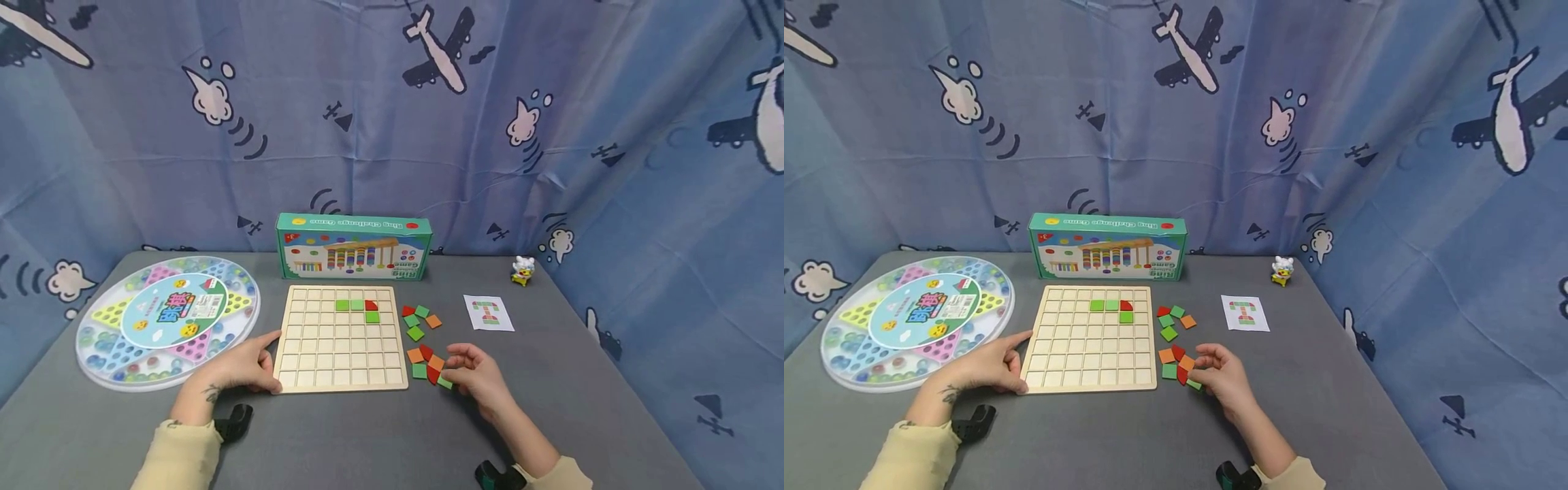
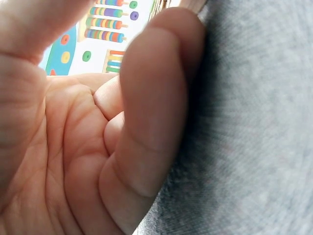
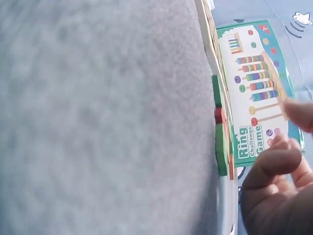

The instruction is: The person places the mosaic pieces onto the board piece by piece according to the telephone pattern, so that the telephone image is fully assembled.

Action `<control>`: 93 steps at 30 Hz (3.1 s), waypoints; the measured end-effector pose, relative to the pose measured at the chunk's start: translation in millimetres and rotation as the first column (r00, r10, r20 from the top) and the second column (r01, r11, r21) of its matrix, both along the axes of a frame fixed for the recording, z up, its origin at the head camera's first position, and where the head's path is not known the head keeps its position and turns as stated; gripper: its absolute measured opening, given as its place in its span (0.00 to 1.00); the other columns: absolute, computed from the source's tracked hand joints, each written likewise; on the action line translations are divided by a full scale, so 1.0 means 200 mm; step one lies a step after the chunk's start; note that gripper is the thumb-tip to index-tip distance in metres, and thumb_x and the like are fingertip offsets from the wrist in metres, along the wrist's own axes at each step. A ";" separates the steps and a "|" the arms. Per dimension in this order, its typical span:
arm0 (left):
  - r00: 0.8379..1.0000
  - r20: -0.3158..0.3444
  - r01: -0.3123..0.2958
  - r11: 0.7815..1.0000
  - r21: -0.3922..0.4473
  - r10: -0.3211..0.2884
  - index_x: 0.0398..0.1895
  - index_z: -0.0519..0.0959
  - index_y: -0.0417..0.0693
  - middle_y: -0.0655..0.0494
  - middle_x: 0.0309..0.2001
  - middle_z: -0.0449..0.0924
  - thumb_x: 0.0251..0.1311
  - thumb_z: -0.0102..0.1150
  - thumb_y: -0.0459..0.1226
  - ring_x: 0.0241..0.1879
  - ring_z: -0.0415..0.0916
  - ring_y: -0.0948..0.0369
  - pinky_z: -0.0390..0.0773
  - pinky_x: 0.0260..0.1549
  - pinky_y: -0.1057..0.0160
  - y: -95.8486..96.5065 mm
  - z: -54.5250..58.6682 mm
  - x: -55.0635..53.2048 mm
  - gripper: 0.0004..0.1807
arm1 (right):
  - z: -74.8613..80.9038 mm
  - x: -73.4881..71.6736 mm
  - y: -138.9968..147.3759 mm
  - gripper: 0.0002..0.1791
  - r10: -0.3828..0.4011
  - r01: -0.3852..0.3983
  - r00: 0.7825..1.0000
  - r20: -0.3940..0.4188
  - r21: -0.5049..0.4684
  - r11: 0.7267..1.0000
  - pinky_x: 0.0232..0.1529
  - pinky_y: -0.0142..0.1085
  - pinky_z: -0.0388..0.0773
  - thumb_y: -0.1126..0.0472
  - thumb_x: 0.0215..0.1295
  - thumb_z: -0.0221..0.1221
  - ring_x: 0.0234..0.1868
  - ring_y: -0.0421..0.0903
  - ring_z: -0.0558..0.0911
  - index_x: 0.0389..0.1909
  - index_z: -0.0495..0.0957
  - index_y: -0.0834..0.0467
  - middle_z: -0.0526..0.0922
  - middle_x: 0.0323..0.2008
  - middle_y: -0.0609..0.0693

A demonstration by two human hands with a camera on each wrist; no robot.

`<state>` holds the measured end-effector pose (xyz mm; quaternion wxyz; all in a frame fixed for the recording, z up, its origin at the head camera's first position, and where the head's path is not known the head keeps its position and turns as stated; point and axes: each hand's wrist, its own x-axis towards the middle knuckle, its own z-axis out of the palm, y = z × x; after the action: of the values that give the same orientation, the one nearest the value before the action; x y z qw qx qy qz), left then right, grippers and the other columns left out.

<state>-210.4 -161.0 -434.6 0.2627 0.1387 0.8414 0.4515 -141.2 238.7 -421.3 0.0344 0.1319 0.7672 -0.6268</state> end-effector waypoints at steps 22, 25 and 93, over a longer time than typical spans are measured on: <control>1.000 0.007 -0.019 1.000 0.017 0.019 0.70 0.45 0.32 0.55 0.18 0.71 0.34 0.74 0.34 0.17 0.65 0.63 0.67 0.18 0.65 0.01 0.01 0.01 0.60 | -0.04 -0.02 -0.01 0.21 0.102 -0.094 0.995 0.011 0.479 0.873 0.31 0.35 0.68 0.79 0.33 0.65 0.30 0.46 0.71 0.35 0.77 0.64 0.76 0.28 0.52; 1.000 0.007 -0.020 1.000 0.021 0.020 0.70 0.45 0.32 0.55 0.18 0.70 0.34 0.74 0.34 0.17 0.64 0.63 0.66 0.18 0.65 0.01 0.01 0.01 0.60 | -0.04 -0.02 -0.02 0.21 0.103 -0.084 0.995 -0.018 0.454 0.887 0.29 0.35 0.68 0.79 0.34 0.64 0.28 0.45 0.71 0.35 0.77 0.65 0.77 0.28 0.52; 1.000 -0.009 -0.016 1.000 0.027 0.017 0.70 0.47 0.33 0.56 0.17 0.70 0.35 0.73 0.33 0.16 0.64 0.64 0.65 0.17 0.66 0.01 0.01 0.00 0.58 | 0.04 -0.81 -0.93 0.21 0.332 -0.312 0.942 0.045 0.480 0.820 0.33 0.36 0.69 0.78 0.49 0.56 0.40 0.50 0.76 0.45 0.76 0.60 0.79 0.40 0.54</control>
<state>-209.9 -159.2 -431.9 0.2531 0.1374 0.8377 0.4641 -303.1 52.2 -412.8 0.0901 -0.0081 0.9102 -0.4042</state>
